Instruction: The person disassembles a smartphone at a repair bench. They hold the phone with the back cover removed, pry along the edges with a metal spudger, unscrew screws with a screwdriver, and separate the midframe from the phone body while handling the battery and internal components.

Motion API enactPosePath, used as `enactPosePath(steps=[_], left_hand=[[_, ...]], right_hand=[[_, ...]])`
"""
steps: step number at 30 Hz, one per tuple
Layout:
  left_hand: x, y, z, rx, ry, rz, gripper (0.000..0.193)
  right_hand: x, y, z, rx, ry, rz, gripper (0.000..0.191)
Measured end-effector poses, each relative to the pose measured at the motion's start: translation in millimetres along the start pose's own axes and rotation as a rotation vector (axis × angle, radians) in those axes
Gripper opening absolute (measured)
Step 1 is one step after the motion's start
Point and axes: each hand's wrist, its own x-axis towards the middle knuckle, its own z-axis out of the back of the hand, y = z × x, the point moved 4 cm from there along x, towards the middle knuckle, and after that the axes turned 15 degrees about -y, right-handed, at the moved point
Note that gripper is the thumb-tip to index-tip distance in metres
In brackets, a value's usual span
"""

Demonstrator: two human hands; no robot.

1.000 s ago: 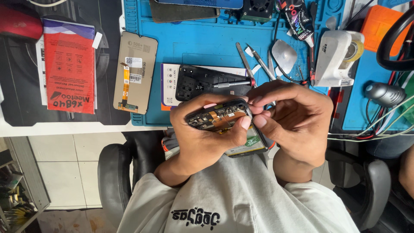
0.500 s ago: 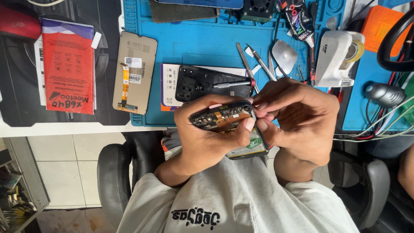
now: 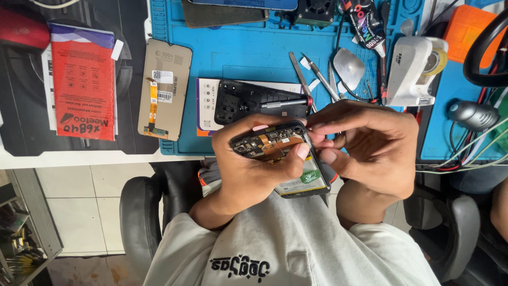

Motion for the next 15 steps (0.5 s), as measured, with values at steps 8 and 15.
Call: enactPosePath(steps=[8, 15], left_hand=[[-1.4, -0.9, -0.8, 0.005, 0.012, -0.017, 0.028], [-1.5, -0.9, -0.2, 0.031, 0.015, -0.025, 0.029]], right_hand=[[-2.2, 2.3, -2.4, -0.050, -0.089, 0.002, 0.021], [-1.7, -2.1, 0.5, -0.038, -0.144, -0.042, 0.017]])
